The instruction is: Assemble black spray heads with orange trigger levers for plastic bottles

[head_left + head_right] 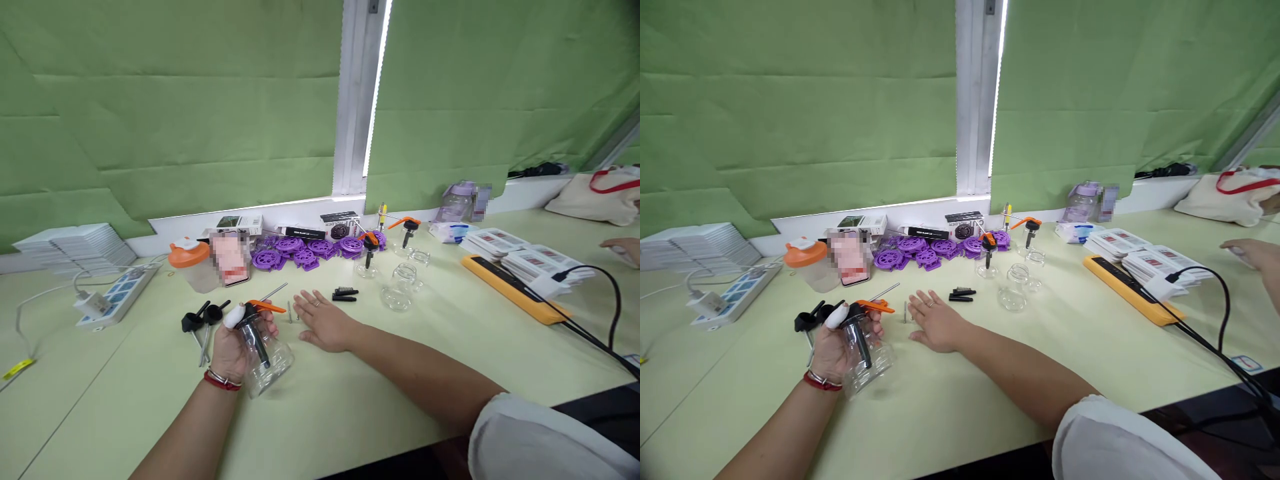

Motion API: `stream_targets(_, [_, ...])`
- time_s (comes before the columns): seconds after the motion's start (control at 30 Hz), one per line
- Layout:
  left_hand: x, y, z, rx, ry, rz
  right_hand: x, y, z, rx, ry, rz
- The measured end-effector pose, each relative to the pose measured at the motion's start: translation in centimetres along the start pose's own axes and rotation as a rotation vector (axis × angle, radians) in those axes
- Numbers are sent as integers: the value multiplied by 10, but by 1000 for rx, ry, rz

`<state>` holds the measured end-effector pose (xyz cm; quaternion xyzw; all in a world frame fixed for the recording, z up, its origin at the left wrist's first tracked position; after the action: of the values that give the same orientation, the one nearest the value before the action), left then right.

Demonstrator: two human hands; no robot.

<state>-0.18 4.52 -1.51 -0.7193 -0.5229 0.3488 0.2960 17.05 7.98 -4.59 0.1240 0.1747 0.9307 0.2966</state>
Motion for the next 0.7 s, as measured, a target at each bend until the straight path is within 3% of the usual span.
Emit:
stream_targets(0.1, [1, 2, -1, -24, 2, 16, 4, 24, -10, 48, 33, 71])
stream_targets(0.2, [2, 1, 3, -24, -14, 7, 11, 36, -17, 87, 47, 37])
stream_targets(0.33, [2, -11, 16, -21, -61, -53, 18, 28, -20, 96, 53, -67])
stream_targets(0.53, [-2, -40, 39, -95, -227, -261, 20, 4, -17, 77, 13, -167])
stream_targets(0.7, [-3, -45, 45, -165, -241, -324, 28, 21, -14, 69, -22, -101])
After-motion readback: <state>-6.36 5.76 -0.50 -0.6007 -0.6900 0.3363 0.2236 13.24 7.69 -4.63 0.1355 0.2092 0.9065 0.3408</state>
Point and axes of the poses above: each hand's wrist, its own x-axis towards the middle knuckle, its own z-axis out of the back of the hand, y = z × x, the point moved 4 cm from there along x, towards the middle knuckle, and after that the axes turned 14 degrees about x, right-handed, at the moved point
